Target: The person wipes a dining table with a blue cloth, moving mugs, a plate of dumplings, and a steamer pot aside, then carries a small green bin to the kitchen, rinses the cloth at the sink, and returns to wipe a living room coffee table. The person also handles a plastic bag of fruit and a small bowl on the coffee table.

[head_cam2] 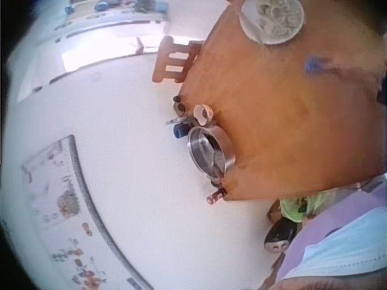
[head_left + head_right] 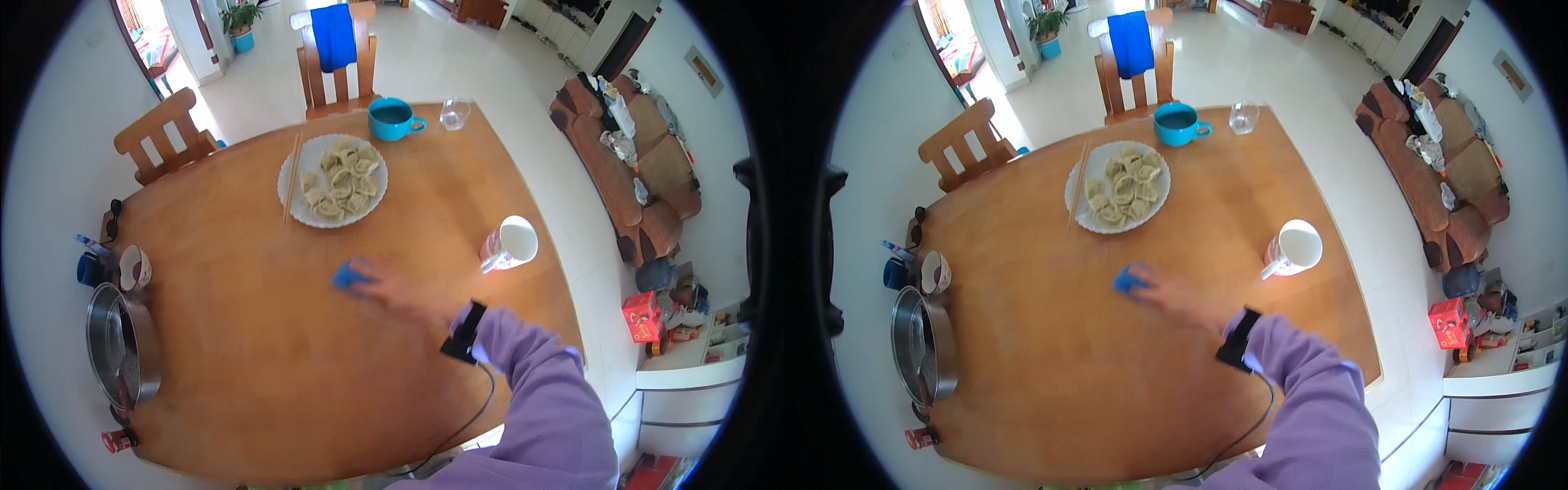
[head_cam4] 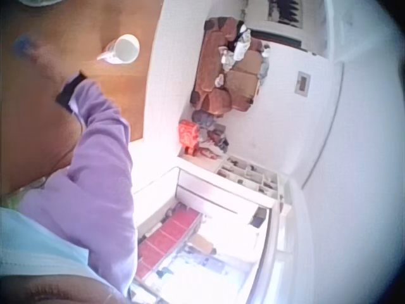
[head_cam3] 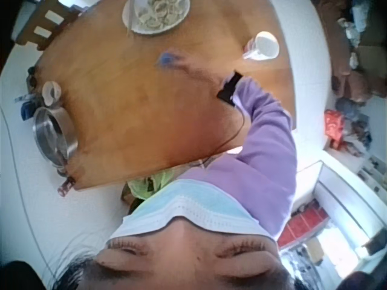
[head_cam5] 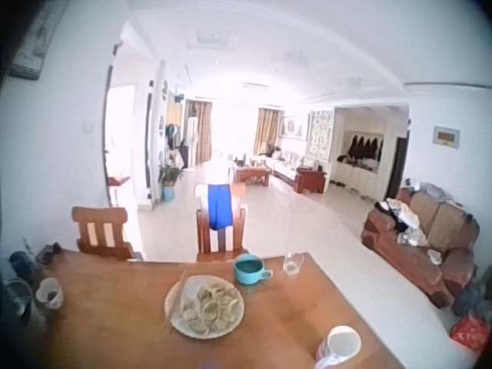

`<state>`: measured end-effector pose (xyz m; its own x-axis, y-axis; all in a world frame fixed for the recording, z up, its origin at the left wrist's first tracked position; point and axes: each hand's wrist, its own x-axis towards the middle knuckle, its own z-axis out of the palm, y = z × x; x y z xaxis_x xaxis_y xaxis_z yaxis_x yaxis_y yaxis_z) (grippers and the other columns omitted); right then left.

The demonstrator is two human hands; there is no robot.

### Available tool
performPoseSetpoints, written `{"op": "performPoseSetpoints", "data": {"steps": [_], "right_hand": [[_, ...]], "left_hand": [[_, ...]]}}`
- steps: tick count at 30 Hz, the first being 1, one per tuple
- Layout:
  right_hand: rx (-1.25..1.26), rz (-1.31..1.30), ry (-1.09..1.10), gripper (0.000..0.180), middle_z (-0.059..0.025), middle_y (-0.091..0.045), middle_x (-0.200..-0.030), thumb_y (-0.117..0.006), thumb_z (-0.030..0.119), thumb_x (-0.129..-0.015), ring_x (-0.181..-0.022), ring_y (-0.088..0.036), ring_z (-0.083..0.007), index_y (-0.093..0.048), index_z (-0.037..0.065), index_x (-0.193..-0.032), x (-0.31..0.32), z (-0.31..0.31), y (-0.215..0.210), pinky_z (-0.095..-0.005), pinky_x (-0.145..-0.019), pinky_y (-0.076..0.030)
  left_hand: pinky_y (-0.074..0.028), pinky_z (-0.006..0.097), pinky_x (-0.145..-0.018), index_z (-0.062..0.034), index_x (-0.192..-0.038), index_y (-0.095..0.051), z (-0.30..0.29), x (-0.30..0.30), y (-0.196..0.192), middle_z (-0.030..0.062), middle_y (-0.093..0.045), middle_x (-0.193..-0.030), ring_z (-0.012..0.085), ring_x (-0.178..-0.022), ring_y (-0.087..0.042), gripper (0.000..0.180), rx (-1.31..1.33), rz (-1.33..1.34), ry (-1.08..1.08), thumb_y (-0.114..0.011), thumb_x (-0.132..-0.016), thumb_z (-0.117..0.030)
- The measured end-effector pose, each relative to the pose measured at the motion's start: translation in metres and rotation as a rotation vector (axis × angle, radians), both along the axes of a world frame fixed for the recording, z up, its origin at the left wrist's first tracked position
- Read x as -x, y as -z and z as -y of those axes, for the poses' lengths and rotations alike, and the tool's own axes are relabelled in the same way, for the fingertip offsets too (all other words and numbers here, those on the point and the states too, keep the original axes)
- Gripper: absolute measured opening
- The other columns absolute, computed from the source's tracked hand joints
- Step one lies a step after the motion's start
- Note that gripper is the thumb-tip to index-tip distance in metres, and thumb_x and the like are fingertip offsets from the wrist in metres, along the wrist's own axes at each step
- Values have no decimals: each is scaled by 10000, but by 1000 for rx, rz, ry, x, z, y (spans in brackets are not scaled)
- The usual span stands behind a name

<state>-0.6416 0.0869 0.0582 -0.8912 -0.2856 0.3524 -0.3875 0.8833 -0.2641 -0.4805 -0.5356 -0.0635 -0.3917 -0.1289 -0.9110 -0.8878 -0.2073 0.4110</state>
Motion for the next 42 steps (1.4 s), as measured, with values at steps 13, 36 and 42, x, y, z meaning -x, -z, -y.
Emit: {"op": "performPoseSetpoints", "data": {"steps": [13, 36, 42], "right_hand": [[78, -73, 297, 473, -165, -370, -1379, -491, 95, -765, -1284, -296, -376, -516, 97, -1237, 7, 153, 32, -479, -1060, -276], [198, 175, -181, 431, -84, -395, -1372, -522, 101, -780, -1253, -381, -331, -533, 150, -1208, -172, 357, 23, -434, -1029, -359], [92, 126, 204, 443, -129, -373, -1389, -532, 67, -785, -1274, -351, -343, -556, 191, -1210, -220, 171, 33, -465, -1051, -301]], "left_hand": [[-392, 243, -429, -89, -885, -511, 69, -117, 31, 39, -506, -702, 166, -540, -486, 149, 92, -60, 95, -487, -773, -184], [-341, 252, -361, -92, -898, -479, 21, -115, 19, 59, -483, -663, 182, -490, -477, 168, 97, 88, -98, -554, -749, -114], [-335, 250, -368, -84, -886, -477, -2, -120, 25, 67, -472, -654, 180, -494, -474, 164, 132, 243, -130, -569, -753, -115]]}}
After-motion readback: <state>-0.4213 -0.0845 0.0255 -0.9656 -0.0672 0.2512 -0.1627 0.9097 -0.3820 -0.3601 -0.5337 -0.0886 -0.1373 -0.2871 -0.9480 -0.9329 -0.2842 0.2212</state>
